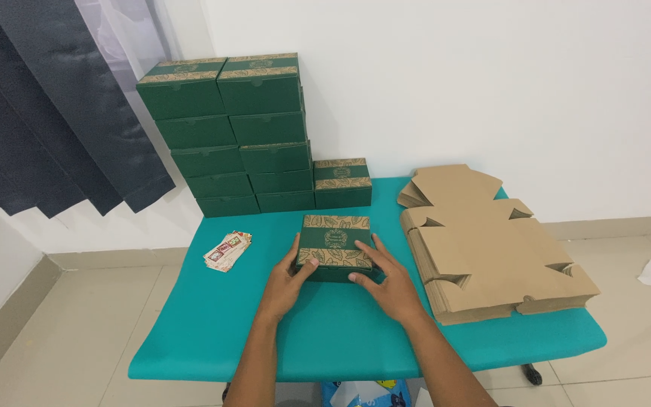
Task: The person assembles flat cardboard pieces into green boxes by folding the sides and tucking the flaps. They place small packets inside each box, close the lids, and stack the finished boxes on a table.
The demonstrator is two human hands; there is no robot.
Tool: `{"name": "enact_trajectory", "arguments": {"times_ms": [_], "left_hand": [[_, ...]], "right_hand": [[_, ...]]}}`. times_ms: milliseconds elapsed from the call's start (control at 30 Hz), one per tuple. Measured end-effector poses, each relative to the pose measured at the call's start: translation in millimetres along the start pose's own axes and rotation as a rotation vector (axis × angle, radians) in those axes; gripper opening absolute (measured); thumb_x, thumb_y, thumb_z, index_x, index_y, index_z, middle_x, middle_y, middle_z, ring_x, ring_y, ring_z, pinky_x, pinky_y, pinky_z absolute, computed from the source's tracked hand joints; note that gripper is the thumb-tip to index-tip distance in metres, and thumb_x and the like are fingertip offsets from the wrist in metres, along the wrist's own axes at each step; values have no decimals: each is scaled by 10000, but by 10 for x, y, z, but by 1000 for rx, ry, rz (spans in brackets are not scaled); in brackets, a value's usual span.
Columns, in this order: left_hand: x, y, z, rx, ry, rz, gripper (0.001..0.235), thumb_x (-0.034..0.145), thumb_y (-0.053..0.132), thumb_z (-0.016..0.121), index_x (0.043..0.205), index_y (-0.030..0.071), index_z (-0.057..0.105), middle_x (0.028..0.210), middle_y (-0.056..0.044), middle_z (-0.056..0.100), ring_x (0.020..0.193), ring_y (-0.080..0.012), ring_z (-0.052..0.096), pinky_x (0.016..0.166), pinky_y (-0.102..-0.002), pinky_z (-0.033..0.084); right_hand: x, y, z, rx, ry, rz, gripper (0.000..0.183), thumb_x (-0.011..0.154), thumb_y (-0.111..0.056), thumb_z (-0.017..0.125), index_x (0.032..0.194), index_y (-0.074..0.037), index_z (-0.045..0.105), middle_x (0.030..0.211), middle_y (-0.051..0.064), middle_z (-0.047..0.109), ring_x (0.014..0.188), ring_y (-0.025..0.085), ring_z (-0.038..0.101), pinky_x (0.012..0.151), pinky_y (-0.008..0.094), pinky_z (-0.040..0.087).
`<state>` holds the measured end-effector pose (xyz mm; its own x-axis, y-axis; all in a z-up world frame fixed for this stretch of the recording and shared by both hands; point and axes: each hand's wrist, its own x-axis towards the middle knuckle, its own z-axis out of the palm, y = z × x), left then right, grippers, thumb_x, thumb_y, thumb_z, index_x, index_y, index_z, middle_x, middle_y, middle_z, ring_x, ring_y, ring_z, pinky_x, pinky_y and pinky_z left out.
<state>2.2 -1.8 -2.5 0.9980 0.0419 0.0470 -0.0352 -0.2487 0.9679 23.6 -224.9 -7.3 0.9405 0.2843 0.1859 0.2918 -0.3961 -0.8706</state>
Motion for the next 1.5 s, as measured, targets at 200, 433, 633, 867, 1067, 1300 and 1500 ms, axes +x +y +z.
{"name": "enact_trajectory", "arguments": {"times_ms": [200,433,633,867,1067,1300,1500], "left_hand": [[2,41,21,-75,50,94,812,997,404,668,1669,155,285,1722,-230,231,1592,-452,169,1300,-594,215],[23,26,43,-98,45,119,776,1010,355,633,1671,165,274,1726,-217,224,1598,-449,146,1305,-593,212],[97,-96,44,-70,25,150,697,1021,347,627,1647,208,356,1717,-160,272,1605,-401,156,1317,-550,219],[165,-207,37,-70,63,155,632,1001,384,680,1570,178,497,1669,-193,356,1578,-418,262,1300,-543,284],[215,-296,29,-61,118,190,524,984,388,731,1445,158,639,1610,-190,439,1538,-415,358,1278,-539,344],[110,-145,58,-14,117,225,724,1011,497,625,1619,200,371,1709,-218,184,1563,-456,235,1258,-542,393],[329,-521,205,255,136,247,703,986,447,624,1612,255,369,1733,-43,260,1590,-280,265,1246,-515,314]], "right_hand": [[-36,-110,-47,126,15,-61,614,983,-287,723,1535,-156,488,1668,264,280,1528,546,241,1223,717,370],[-1,-122,-111,328,36,69,749,1009,-413,615,1632,-158,288,1710,265,139,1537,543,204,1243,691,355],[-29,-303,-117,387,25,100,835,971,-370,658,1650,-149,226,1689,311,166,1526,579,204,1218,677,395],[-32,-251,-50,503,27,104,693,973,-339,677,1584,-154,408,1724,262,64,1502,598,225,1065,578,605],[-23,-219,-39,502,77,81,556,984,-314,675,1449,-52,519,1705,286,126,1471,629,271,1010,585,648],[206,-6,-128,561,273,133,533,1004,-386,644,1467,-156,512,1668,170,275,1438,426,483,958,431,660],[826,-388,-459,510,525,28,569,959,-398,609,1487,-196,541,1640,141,387,1413,333,506,830,426,686]]}}
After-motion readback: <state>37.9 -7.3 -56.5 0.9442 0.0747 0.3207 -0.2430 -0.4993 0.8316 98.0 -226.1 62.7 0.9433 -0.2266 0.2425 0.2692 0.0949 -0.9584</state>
